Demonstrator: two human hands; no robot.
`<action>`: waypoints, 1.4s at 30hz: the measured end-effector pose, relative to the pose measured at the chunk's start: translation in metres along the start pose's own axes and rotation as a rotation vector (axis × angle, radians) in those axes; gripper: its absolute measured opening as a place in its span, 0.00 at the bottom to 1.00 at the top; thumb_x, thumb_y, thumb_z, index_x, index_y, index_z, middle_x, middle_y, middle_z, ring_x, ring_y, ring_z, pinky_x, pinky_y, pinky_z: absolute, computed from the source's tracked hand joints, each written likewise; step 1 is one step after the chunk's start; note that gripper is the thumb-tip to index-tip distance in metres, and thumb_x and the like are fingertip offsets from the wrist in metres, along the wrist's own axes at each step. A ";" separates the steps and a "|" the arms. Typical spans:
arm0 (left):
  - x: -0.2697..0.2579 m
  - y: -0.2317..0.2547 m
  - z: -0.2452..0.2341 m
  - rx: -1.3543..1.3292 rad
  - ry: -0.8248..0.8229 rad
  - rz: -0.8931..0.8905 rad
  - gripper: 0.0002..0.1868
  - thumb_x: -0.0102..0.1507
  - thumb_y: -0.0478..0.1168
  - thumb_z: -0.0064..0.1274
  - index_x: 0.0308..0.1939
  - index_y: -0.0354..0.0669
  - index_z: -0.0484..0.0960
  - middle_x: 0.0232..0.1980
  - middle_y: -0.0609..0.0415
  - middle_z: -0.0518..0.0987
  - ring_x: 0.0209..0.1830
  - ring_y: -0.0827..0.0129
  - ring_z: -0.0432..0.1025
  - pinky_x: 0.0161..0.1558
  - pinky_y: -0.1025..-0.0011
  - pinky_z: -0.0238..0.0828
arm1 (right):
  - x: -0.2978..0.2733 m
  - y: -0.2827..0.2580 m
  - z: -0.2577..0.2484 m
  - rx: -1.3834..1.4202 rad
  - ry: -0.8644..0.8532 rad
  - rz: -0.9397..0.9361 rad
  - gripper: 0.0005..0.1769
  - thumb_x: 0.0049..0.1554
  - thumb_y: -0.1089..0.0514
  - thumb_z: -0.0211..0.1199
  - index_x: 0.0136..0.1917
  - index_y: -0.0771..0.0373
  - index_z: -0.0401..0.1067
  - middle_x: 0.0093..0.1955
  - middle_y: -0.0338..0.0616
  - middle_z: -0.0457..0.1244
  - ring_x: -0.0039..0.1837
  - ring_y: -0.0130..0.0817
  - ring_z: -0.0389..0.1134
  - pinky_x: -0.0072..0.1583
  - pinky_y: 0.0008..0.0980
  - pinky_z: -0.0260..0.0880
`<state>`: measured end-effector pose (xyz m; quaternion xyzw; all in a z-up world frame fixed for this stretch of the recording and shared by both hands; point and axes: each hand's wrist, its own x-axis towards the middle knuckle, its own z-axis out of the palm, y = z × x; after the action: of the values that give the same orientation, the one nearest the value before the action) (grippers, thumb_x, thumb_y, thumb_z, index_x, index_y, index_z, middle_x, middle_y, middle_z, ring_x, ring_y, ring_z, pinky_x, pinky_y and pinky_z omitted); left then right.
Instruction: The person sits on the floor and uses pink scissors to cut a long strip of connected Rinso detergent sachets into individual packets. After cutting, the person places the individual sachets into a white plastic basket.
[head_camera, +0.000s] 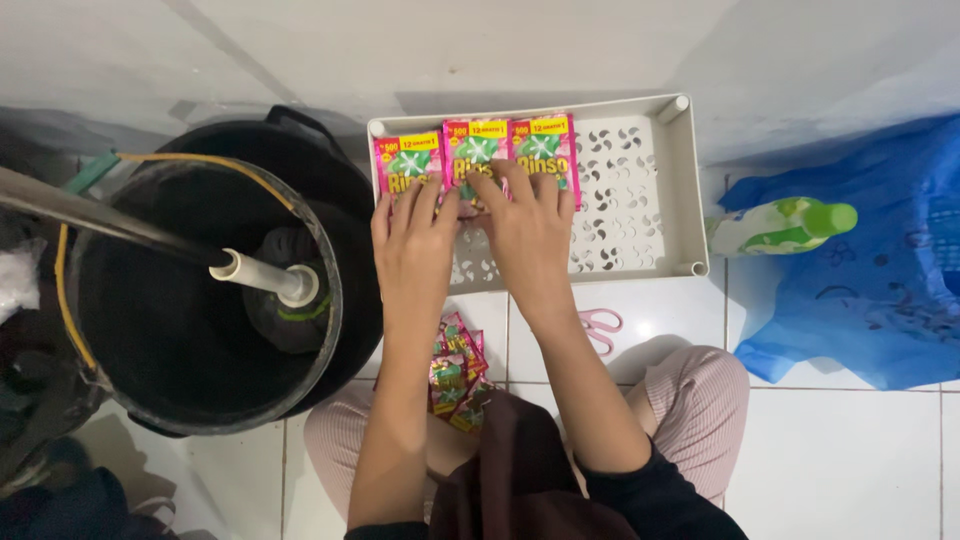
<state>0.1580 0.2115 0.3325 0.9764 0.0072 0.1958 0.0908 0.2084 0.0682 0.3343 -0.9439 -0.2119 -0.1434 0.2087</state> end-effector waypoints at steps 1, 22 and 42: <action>-0.001 0.002 -0.005 -0.022 0.016 -0.006 0.21 0.68 0.38 0.65 0.66 0.44 0.86 0.72 0.52 0.81 0.75 0.59 0.75 0.79 0.49 0.64 | 0.001 -0.002 -0.002 -0.014 -0.010 0.000 0.31 0.57 0.53 0.80 0.73 0.45 0.79 0.75 0.36 0.67 0.70 0.45 0.66 0.68 0.49 0.61; -0.285 0.000 0.120 -0.136 -0.251 -0.191 0.15 0.64 0.41 0.64 0.55 0.48 0.89 0.66 0.55 0.84 0.64 0.58 0.77 0.68 0.53 0.68 | -0.274 0.042 0.123 0.352 -0.582 0.080 0.42 0.46 0.53 0.84 0.69 0.62 0.70 0.67 0.58 0.64 0.63 0.63 0.69 0.58 0.55 0.75; -0.302 -0.019 0.118 0.162 -0.435 -0.356 0.47 0.59 0.53 0.71 0.79 0.45 0.70 0.83 0.39 0.66 0.81 0.41 0.65 0.77 0.41 0.58 | -0.298 0.021 0.145 0.471 -0.639 0.560 0.50 0.43 0.49 0.89 0.69 0.69 0.65 0.63 0.63 0.65 0.60 0.60 0.73 0.62 0.51 0.78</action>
<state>-0.0750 0.1947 0.1073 0.9829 0.1746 -0.0383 0.0448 -0.0141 0.0158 0.0937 -0.8886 -0.0299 0.2672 0.3716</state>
